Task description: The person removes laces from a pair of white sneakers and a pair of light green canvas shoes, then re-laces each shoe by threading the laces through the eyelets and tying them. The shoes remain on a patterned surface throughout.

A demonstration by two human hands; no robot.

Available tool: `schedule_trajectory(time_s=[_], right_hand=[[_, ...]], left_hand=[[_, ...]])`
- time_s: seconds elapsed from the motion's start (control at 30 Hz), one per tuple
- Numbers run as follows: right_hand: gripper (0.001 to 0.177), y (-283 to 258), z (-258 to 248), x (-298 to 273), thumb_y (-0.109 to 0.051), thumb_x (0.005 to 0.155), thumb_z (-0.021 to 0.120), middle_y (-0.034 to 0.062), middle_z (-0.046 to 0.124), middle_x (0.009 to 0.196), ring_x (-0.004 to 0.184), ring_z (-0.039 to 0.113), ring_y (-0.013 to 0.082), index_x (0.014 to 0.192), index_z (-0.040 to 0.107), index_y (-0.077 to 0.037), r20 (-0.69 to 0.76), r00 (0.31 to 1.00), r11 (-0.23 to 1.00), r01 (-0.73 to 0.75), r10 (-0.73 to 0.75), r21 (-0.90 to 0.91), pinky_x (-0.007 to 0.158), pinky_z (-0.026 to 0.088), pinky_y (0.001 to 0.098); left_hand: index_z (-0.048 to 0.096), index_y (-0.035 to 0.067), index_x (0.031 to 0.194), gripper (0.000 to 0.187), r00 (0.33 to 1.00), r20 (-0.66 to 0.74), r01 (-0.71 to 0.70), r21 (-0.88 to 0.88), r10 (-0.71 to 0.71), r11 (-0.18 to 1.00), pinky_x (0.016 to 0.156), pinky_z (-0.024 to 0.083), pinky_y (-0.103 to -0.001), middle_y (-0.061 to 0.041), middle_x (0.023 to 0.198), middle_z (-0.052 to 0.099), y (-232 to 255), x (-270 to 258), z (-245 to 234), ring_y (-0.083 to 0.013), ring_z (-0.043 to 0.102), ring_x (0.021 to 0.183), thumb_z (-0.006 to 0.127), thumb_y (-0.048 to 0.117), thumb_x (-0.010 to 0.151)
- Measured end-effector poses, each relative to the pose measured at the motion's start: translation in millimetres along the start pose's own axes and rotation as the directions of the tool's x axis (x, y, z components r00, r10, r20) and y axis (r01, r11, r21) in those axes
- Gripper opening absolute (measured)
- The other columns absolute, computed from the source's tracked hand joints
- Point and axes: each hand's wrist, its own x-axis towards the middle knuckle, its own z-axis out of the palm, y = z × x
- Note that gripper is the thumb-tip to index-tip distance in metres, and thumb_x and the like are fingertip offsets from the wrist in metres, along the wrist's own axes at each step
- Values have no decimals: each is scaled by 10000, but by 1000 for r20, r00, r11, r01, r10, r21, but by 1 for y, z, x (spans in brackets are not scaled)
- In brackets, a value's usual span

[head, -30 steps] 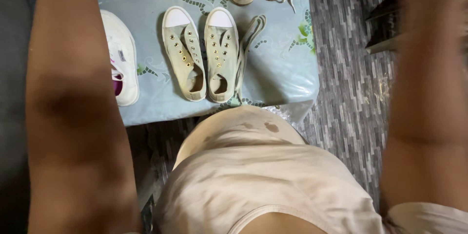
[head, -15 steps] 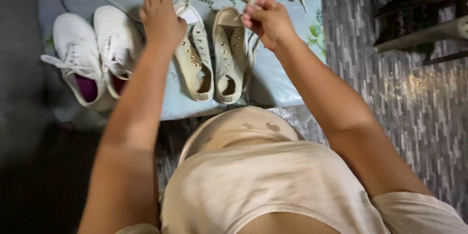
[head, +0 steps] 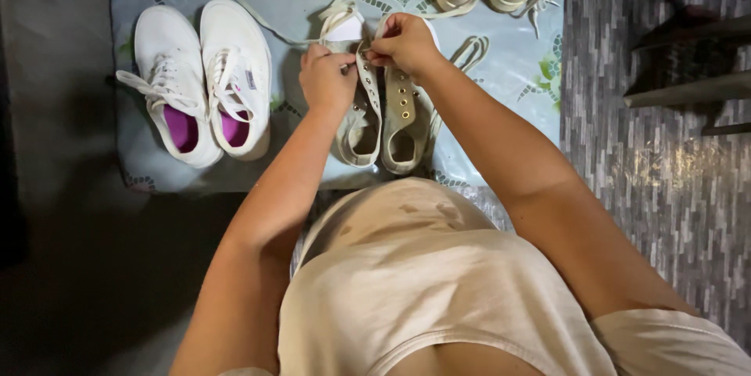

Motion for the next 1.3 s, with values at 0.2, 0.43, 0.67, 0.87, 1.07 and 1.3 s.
schedule_trajectory(time_s=[0.2, 0.43, 0.67, 0.87, 1.07, 1.3], right_hand=[[173, 1, -2, 10, 49, 815, 752, 87, 720, 803, 693, 738, 180, 881, 610, -24, -2, 998, 983, 59, -61, -175, 597, 630, 298], [273, -9, -1, -3, 22, 746, 831, 70, 672, 719, 595, 696, 155, 865, 586, 1, 35, 980, 871, 192, -198, -452, 522, 561, 303], [280, -21, 3, -8, 38, 739, 779, 83, 698, 737, 577, 701, 159, 945, 596, -13, 117, 986, 881, 157, -116, -447, 519, 564, 306], [335, -20, -3, 0, 57, 787, 773, 125, 723, 781, 622, 731, 193, 1031, 548, 6, 157, 987, 939, 94, -44, -330, 556, 613, 322], [357, -12, -1, 11, 71, 801, 784, 118, 681, 785, 651, 749, 203, 1032, 523, -3, 135, 989, 948, 95, -55, -304, 559, 634, 340], [402, 1, 2, 6, 15, 769, 817, 83, 665, 743, 647, 743, 171, 954, 462, -17, 9, 963, 874, 250, -271, -418, 522, 592, 320]], left_hand=[[839, 209, 820, 142, 997, -74, 27, -38, -30, 999, 787, 512, -425, -52, 914, 579, 3, -2, 5, -311, 575, 927, 882, 177, 688], [843, 206, 851, 187, 996, -80, 24, -54, -28, 998, 783, 501, -424, -53, 914, 578, 7, -3, 0, -313, 576, 927, 896, 184, 673], [847, 207, 873, 187, 996, -94, -3, -36, 0, 999, 800, 507, -416, -51, 925, 582, 8, -4, -1, -305, 580, 930, 894, 187, 694], [854, 218, 881, 181, 996, -84, 18, -41, -21, 999, 797, 505, -411, -44, 918, 583, 8, -3, 1, -302, 575, 922, 879, 176, 707], [851, 217, 883, 173, 996, -88, 23, -45, -27, 999, 794, 506, -409, -40, 925, 577, 6, -3, 4, -296, 571, 920, 870, 162, 720], [846, 211, 872, 153, 993, -116, 8, -58, -14, 998, 808, 517, -416, -45, 952, 581, 5, -3, 8, -299, 579, 939, 860, 151, 731]])
